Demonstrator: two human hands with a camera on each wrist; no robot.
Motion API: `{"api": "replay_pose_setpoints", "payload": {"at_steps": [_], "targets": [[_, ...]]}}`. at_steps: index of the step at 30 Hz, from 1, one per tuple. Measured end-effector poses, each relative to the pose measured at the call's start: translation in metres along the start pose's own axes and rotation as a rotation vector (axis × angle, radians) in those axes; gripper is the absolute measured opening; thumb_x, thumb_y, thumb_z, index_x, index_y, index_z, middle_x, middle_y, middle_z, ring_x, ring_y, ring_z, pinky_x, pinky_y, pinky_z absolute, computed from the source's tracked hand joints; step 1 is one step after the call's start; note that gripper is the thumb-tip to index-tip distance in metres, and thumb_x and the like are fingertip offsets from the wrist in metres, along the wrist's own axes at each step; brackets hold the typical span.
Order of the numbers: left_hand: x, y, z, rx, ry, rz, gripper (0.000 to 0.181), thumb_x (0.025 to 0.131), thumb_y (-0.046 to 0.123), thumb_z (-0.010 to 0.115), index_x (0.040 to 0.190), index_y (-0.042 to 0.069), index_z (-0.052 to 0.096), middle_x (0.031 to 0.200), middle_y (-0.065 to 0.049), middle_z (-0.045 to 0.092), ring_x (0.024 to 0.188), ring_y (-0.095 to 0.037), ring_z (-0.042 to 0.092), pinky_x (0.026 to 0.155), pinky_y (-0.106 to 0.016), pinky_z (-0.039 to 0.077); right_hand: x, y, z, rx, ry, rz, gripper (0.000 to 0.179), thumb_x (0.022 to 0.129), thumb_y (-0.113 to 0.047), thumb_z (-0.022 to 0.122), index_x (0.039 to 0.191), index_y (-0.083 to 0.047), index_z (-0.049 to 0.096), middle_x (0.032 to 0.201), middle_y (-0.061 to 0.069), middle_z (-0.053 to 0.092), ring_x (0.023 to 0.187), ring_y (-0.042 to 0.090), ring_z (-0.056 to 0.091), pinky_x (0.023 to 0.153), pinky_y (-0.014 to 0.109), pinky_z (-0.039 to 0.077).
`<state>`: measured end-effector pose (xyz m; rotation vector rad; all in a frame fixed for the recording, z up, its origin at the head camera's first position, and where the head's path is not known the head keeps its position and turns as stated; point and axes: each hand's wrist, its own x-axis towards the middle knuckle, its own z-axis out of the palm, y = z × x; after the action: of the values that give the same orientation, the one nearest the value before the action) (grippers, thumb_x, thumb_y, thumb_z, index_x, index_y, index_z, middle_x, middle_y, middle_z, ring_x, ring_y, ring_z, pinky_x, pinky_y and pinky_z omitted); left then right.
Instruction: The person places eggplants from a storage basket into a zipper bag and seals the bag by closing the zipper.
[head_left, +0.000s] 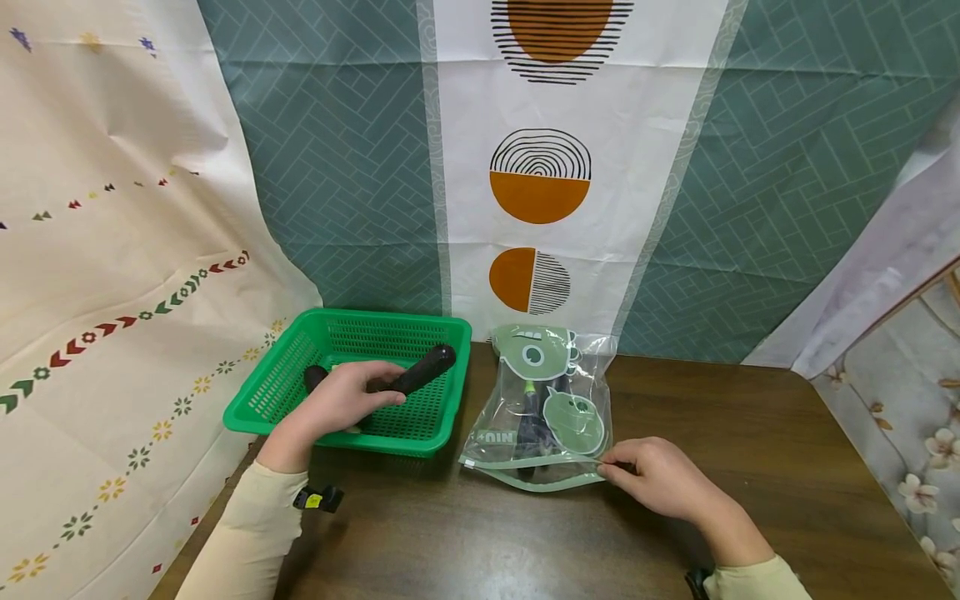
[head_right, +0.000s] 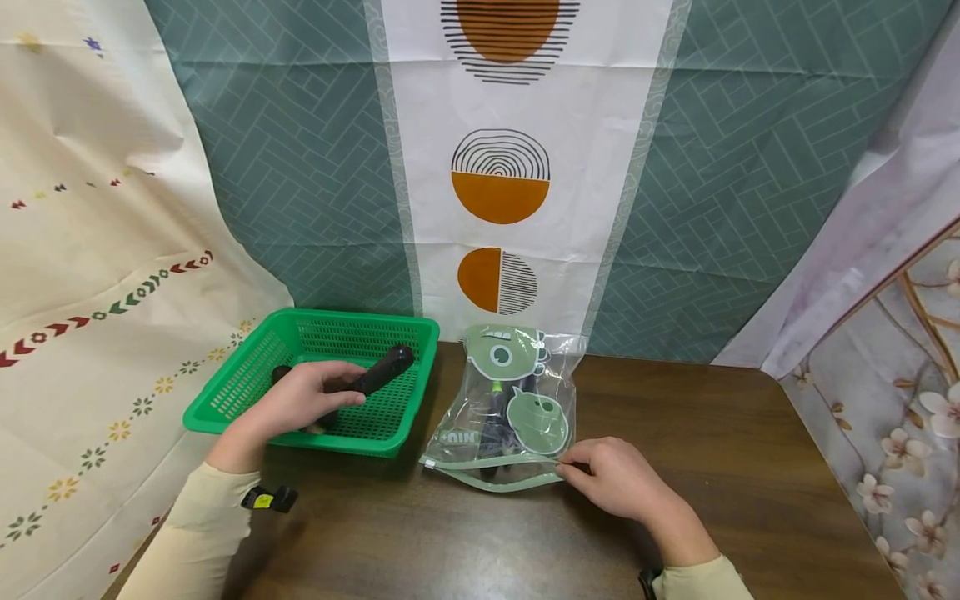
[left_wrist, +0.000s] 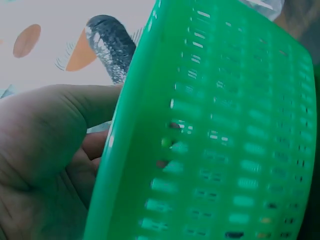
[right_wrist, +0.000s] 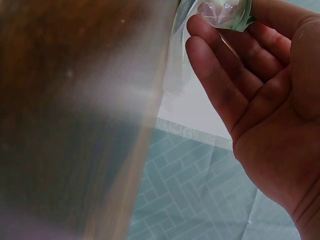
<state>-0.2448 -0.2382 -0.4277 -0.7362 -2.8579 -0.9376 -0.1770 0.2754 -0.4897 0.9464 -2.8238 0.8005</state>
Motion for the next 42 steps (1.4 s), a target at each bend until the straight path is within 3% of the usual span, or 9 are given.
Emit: {"api": "replay_pose_setpoints", "payload": {"at_steps": [7,23,34,42], "targets": [[0.002,0.012,0.007,-0.134,0.047,-0.022,0.041,0.1,0.025,0.088,0.137,0.01,0.078,0.112,0.0,0.08,0.099,-0.017,0.074,0.086,-0.041,0.06,0.001,-0.001,-0.001,-0.01,0.001,-0.001,0.011,0.104,-0.019,0.08,0.1,-0.029,0.084,0.094,-0.025,0.073,0.084,-0.004,0.064,0.075,0.034,0.06],[0.005,0.033,0.022,-0.434,0.002,-0.003,0.039,0.101,0.02,0.087,0.137,0.008,0.078,0.112,-0.002,0.082,0.102,-0.019,0.078,0.086,-0.031,0.063,0.001,0.001,0.0,-0.005,0.001,-0.007,0.011,0.104,-0.019,0.081,0.1,-0.029,0.084,0.094,-0.025,0.073,0.083,-0.004,0.063,0.074,0.033,0.06],[0.004,0.046,0.029,-0.768,-0.018,0.024,0.032,0.107,0.01,0.076,0.139,0.003,0.073,0.119,-0.023,0.08,0.105,-0.03,0.081,0.088,-0.037,0.066,0.0,0.0,0.001,0.002,0.005,-0.011,0.011,0.104,-0.019,0.081,0.099,-0.029,0.084,0.092,-0.026,0.072,0.081,-0.005,0.063,0.072,0.032,0.059],[0.003,0.057,0.036,-0.897,-0.049,0.012,0.038,0.11,0.011,0.071,0.145,-0.004,0.066,0.125,-0.022,0.079,0.107,-0.034,0.081,0.088,-0.038,0.065,0.0,0.0,0.001,-0.001,0.004,-0.002,0.011,0.103,-0.018,0.082,0.1,-0.029,0.084,0.093,-0.025,0.073,0.083,-0.004,0.064,0.074,0.033,0.061]]}}
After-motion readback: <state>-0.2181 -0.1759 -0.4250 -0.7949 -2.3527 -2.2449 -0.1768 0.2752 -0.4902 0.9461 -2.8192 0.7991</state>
